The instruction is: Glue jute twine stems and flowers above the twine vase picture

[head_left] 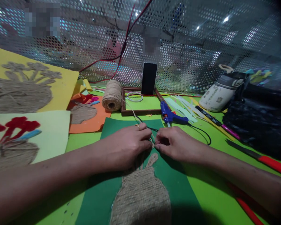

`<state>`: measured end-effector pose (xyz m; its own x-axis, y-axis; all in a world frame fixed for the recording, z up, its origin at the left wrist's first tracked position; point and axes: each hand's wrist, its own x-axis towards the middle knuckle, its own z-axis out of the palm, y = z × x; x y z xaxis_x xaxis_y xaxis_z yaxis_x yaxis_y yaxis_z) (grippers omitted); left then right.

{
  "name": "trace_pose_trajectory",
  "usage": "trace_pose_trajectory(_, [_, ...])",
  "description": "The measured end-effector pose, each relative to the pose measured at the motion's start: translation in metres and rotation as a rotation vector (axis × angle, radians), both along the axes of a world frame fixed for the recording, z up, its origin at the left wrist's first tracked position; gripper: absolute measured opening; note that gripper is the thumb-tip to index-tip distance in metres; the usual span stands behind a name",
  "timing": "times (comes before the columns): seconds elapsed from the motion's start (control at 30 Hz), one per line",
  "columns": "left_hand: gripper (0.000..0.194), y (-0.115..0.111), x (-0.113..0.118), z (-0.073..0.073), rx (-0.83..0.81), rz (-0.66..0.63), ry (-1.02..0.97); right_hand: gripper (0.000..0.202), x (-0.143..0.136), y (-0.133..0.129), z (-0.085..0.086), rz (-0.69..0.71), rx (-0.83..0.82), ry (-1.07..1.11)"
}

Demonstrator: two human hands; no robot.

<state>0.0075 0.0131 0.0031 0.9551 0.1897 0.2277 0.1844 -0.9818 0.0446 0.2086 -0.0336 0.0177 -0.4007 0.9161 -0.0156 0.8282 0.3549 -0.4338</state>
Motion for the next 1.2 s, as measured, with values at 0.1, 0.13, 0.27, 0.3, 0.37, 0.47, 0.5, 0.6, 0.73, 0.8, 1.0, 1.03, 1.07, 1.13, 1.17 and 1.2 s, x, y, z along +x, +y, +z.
trace_pose_trajectory(0.1, [0.020,-0.001,0.002,0.000,0.023,0.012,0.016,0.011,0.000,0.001,0.001,-0.005,-0.011,-0.009])
trace_pose_trajectory(0.13, [0.020,-0.001,0.002,0.000,0.005,0.027,0.014,0.011,0.001,0.001,0.001,-0.003,-0.013,-0.011])
trace_pose_trajectory(0.27, [0.023,0.002,0.000,0.000,-0.213,0.124,-0.022,0.009,0.003,0.002,0.001,0.021,-0.011,-0.004])
trace_pose_trajectory(0.3, [0.025,0.003,-0.001,0.001,-0.290,0.142,-0.035,0.009,0.003,0.002,0.002,0.026,-0.019,0.000])
trace_pose_trajectory(0.37, [0.030,0.006,-0.001,0.004,-0.440,0.165,-0.060,0.010,0.003,0.002,0.006,0.026,-0.048,0.004])
trace_pose_trajectory(0.47, [0.039,0.010,-0.002,0.009,-0.617,0.202,-0.095,0.016,0.004,0.003,0.014,0.010,-0.054,-0.008])
trace_pose_trajectory(0.5, [0.042,0.011,-0.002,0.010,-0.656,0.224,-0.114,0.018,0.005,0.003,0.016,0.005,-0.043,-0.011])
trace_pose_trajectory(0.6, [0.041,0.011,-0.002,0.011,-0.681,0.251,-0.146,0.016,0.007,0.004,0.021,-0.016,-0.006,-0.008])
trace_pose_trajectory(0.73, [0.030,0.006,-0.001,0.008,-0.598,0.200,-0.129,0.011,0.009,0.004,0.020,0.000,0.004,-0.005])
trace_pose_trajectory(0.8, [0.028,0.004,-0.001,0.006,-0.575,0.192,-0.139,0.009,0.007,0.003,0.018,0.018,-0.013,-0.027])
trace_pose_trajectory(1.0, [0.027,0.004,0.000,0.003,-0.550,0.194,-0.157,0.022,-0.004,-0.007,0.008,-0.035,0.058,-0.163])
trace_pose_trajectory(1.03, [0.027,0.005,0.000,0.003,-0.549,0.195,-0.157,0.023,-0.005,-0.008,0.006,-0.049,0.073,-0.171])
trace_pose_trajectory(1.07, [0.026,0.005,0.000,0.002,-0.550,0.195,-0.159,0.022,-0.007,-0.009,0.005,-0.064,0.084,-0.168])
trace_pose_trajectory(1.13, [0.026,0.004,-0.001,0.002,-0.560,0.190,-0.172,0.017,-0.008,-0.010,0.001,-0.095,0.100,-0.141])
trace_pose_trajectory(1.17, [0.026,0.004,-0.001,0.002,-0.566,0.186,-0.182,0.015,-0.009,-0.010,0.000,-0.103,0.107,-0.122])
trace_pose_trajectory(1.2, [0.026,0.004,-0.001,0.002,-0.572,0.182,-0.191,0.013,-0.008,-0.010,-0.001,-0.104,0.114,-0.106])
